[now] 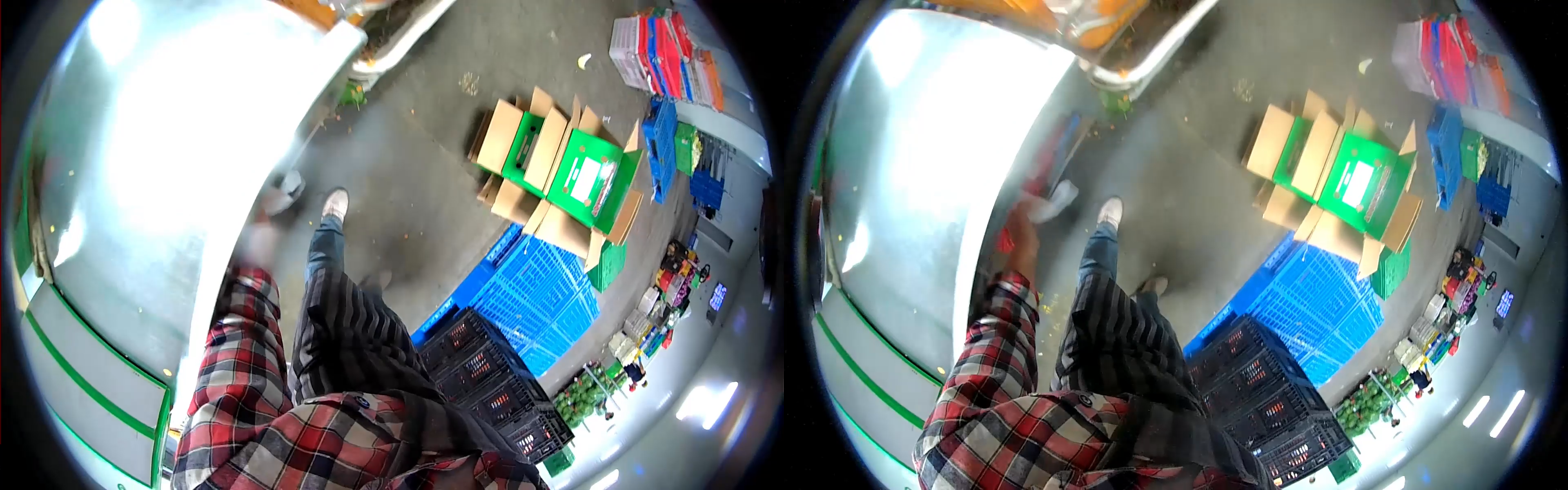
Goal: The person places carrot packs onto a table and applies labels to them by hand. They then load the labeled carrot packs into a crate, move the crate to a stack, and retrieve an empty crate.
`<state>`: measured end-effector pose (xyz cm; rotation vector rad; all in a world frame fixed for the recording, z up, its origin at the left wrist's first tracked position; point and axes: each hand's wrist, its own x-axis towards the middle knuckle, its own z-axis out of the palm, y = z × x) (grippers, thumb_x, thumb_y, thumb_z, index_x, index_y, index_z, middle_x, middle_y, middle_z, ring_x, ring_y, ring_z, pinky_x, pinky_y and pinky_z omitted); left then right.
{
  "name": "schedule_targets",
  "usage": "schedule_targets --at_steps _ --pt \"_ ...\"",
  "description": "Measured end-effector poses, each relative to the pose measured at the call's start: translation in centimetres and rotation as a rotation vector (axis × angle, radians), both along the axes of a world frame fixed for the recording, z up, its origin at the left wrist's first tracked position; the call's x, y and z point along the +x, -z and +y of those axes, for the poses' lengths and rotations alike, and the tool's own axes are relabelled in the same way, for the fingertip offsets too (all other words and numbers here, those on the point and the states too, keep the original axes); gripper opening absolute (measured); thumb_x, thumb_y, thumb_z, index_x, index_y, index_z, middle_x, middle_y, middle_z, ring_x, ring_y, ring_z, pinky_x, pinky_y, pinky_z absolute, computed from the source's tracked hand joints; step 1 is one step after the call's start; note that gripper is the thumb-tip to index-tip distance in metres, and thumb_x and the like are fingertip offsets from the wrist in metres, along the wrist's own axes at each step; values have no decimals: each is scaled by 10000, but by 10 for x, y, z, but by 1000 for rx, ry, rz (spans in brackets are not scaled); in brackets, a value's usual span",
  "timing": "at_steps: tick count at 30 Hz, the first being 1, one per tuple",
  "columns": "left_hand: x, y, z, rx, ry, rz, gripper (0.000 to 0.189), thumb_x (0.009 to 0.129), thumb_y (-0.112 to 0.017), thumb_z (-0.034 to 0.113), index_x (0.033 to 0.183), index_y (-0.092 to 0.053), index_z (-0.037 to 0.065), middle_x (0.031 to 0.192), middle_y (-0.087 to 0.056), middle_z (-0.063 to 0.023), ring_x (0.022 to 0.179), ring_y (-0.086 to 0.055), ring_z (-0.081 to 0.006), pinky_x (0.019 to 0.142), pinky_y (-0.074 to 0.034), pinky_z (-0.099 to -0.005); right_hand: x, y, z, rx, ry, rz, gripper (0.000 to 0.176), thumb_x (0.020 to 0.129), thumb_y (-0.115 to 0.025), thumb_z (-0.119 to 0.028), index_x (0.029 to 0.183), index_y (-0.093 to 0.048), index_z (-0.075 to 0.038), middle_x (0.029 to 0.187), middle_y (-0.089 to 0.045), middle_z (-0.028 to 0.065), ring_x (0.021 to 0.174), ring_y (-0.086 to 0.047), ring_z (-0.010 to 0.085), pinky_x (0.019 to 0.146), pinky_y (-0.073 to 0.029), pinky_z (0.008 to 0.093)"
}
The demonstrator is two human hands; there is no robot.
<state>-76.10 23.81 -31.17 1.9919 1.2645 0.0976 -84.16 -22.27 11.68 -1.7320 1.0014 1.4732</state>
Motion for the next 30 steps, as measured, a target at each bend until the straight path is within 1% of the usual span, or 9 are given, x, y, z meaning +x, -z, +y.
schedule_targets --at_steps 7,12,16,19,20,24,25,28,30 --pt "-23 -133 -37 -1304 -819 -326 301 810 -574 229 1040 -540 38 984 -605 -75 910 -590 -203 764 -483 -340 102 -72 20 301 -232 158 154 852 -530 -86 984 -566 -16 892 -598 55 836 -560 138 741 -449 257" --pt "-24 -213 -78 -1552 -598 -372 350 855 -552 252 1123 -474 41 1080 -569 -88 981 -563 -218 854 -451 -369 179 -76 35 500 -164 89 152 850 -532 -85 981 -568 -15 889 -599 53 833 -560 134 738 -450 255" --pt "-28 -255 -117 -1807 -526 -390 350 871 -532 176 1164 -455 1 1110 -551 -98 1020 -539 -220 894 -428 -357 203 30 95 338 -503 -657 200 865 -529 -124 989 -586 22 873 -615 71 816 -574 138 737 -452 259" --pt "-18 -291 -130 -1790 -435 -381 320 856 -557 160 1120 -486 -6 1077 -561 -108 989 -551 -232 891 -430 -356 195 99 191 655 -537 -576 338 869 -528 -285 955 -596 35 877 -621 77 784 -560 145 719 -448 278" --pt "-17 -294 -132 -1812 -387 -430 307 853 -560 151 1107 -492 -8 1068 -562 -108 978 -555 -232 891 -430 -356 197 103 216 693 -424 -207 381 871 -516 -323 968 -599 37 841 -613 52 761 -548 122 699 -442 270" --pt "-19 -292 -125 -830 296 164 490 769 -626 403 999 -574 -27 868 -617 -140 750 -596 -230 692 -483 -346 187 169 221 661 -108 -431 307 875 -517 -259 892 -600 36 757 -584 10 663 -520 91 610 -434 268" --pt "-6 -335 -127 -107 243 41 449 770 -621 330 1028 -553 -32 951 -592 -183 865 -573 -320 762 -462 -378 202 178 212 659 -454 -619 259 867 -528 -228 858 -595 22 693 -580 29 626 -504 90 563 -435 295" --pt "30 -323 -123 120 553 -579 304 715 -535 119 995 -542 0 933 -555 -180 901 -535 -345 785 -426 -417 230 133 209 873 -1348 -1088 229 858 -456 -195 864 -594 -12 742 -579 225 661 -566 393 547 -449 419" --pt "49 -350 -123 118 896 -485 314 700 -522 129 996 -560 29 919 -578 -143 878 -552 -304 786 -407 -381 243 120 198 786 -1640 -996 189 831 -489 -182 864 -607 -39 700 -574 218 643 -576 379 551 -452 447"
